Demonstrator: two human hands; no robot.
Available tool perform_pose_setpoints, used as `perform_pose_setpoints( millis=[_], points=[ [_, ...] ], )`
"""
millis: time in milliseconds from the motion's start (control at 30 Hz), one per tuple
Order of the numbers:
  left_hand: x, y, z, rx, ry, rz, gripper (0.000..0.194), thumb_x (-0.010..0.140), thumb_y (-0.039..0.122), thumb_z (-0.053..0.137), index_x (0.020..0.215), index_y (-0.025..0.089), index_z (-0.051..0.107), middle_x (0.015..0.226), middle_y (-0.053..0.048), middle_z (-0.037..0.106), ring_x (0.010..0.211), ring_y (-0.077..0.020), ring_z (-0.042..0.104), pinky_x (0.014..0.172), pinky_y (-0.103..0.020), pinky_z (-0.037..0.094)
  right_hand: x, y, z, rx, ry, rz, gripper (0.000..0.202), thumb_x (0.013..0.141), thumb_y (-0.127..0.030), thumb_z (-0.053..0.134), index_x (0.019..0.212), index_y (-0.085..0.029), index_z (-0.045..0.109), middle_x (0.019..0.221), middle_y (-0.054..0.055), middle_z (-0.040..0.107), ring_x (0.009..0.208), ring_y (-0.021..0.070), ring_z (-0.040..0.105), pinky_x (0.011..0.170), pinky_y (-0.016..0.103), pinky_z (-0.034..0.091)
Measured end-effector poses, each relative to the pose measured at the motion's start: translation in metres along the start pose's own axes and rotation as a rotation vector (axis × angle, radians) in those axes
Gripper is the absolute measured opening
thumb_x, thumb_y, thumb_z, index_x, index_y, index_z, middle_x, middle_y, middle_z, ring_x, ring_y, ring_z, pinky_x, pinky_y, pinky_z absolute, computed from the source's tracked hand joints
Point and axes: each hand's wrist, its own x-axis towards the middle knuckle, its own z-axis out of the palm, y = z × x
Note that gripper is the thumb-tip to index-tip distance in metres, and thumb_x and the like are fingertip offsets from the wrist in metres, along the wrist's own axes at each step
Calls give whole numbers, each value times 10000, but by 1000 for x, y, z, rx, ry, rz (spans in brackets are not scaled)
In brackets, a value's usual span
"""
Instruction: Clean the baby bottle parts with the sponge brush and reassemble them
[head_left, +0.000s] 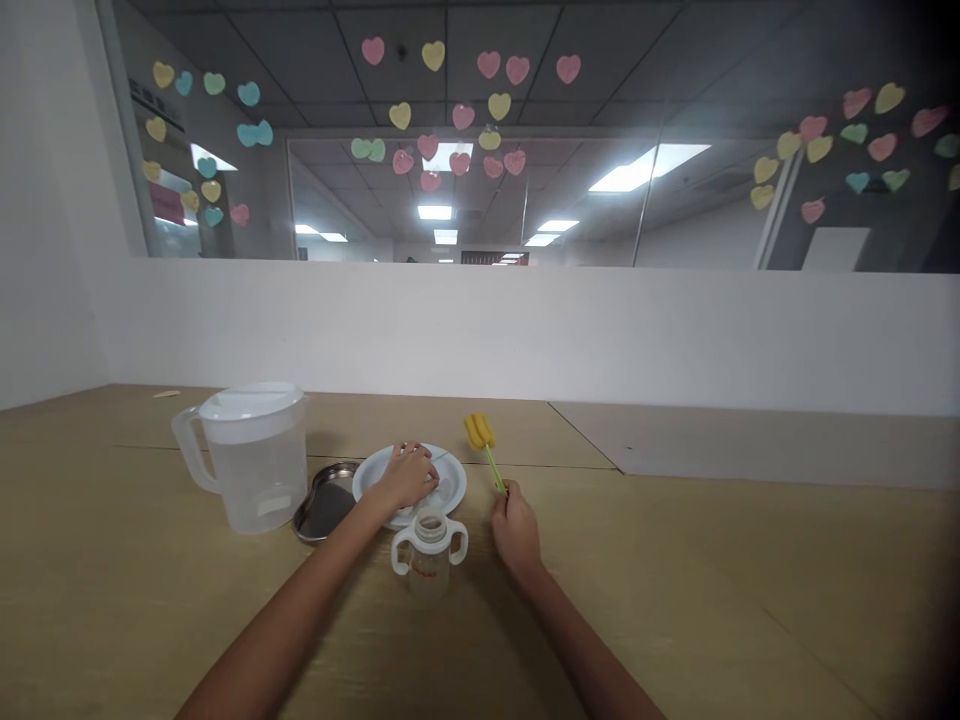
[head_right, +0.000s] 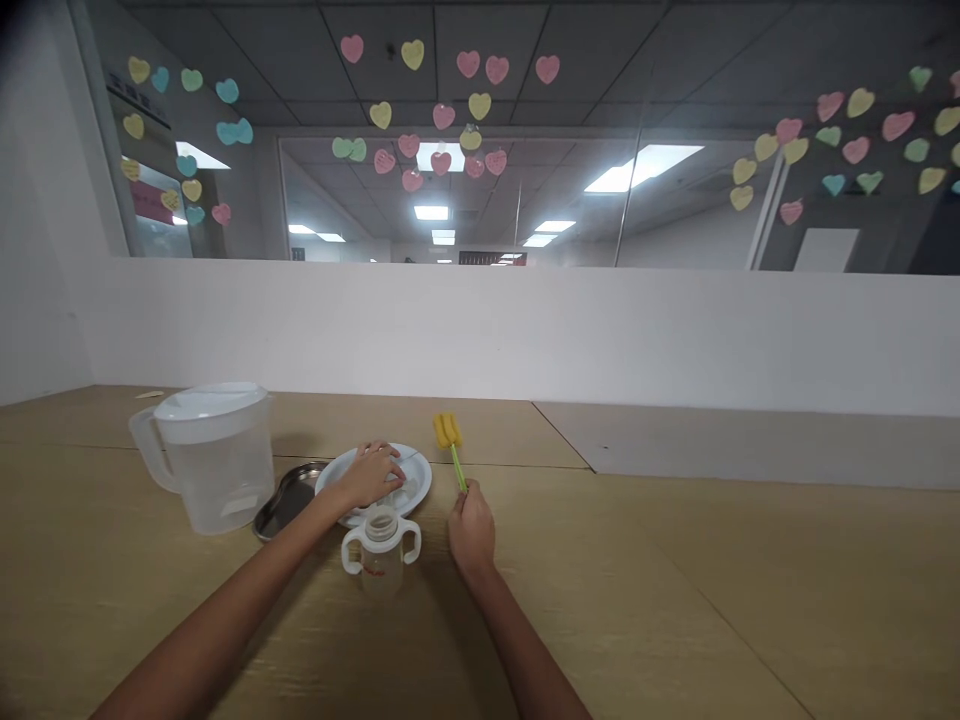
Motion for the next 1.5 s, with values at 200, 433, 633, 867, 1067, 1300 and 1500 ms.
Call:
perform_pose_setpoints(
  millis=[200, 433, 633, 867, 1067, 1300, 1500],
  points=[
    [-3, 5, 4, -42, 17, -34, 150, 739, 258, 572, 710, 229, 717, 1117, -90, 606, 1116, -292, 444, 943, -497, 275, 0, 0, -2, 40, 47, -57, 262, 867, -170, 276, 980, -139, 509, 841, 95, 630, 809, 211, 585, 651, 259, 379],
    [-3, 3, -4, -145, 7, -50, 91, 726, 243, 597, 685, 233, 678, 1006, -48, 639, 1087, -250, 467, 974, -524, 221, -7, -6, -9, 71, 99, -214, 310, 870, -261, 253, 972, -156, 526, 800, 66, 620, 736, 193, 572, 666, 257, 379],
    [-3, -5, -17, -188, 29, -88, 91, 754, 251, 584, 739, 224, 669, 929, -54, 656, 1069, -250, 489, 985, -542, 188, -11, -3, -7, -48, 76, -320, 376, 875, -272, 238, 1028, -132, 551, 893, 98, 640, 748, 198, 591, 648, 257, 379],
    [-5, -12, -44, -234, 62, -123, 182, 805, 300, 523, 898, 232, 664, 1015, -62, 657, 1067, -265, 517, 970, -510, 235, -15, -5, -5, -37, 52, -450, 377, 888, -275, 229, 1010, -138, 559, 858, 83, 643, 720, 183, 593, 636, 249, 391],
    [-9, -15, -69, -354, 296, -160, 194, 806, 304, 503, 903, 232, 655, 1024, -40, 666, 1022, -248, 556, 961, -444, 289, -15, -4, -6, -34, 48, -441, 402, 899, -294, 207, 1050, -139, 545, 879, 92, 640, 744, 190, 591, 655, 251, 399],
    [-20, -13, -92, -332, 539, -197, 147, 798, 312, 541, 853, 226, 647, 925, -15, 684, 966, -225, 573, 950, -428, 297, -15, -3, -5, -45, 77, -488, 378, 895, -269, 224, 1021, -149, 559, 855, 85, 641, 716, 177, 595, 628, 239, 400],
    [-25, 2, -103, -460, 593, -122, 153, 768, 332, 571, 834, 213, 640, 886, -5, 682, 910, -196, 593, 878, -338, 392, -14, -4, -4, -48, 113, -431, 389, 893, -263, 238, 1049, -121, 565, 892, 108, 645, 747, 192, 603, 651, 254, 419]
  ],
)
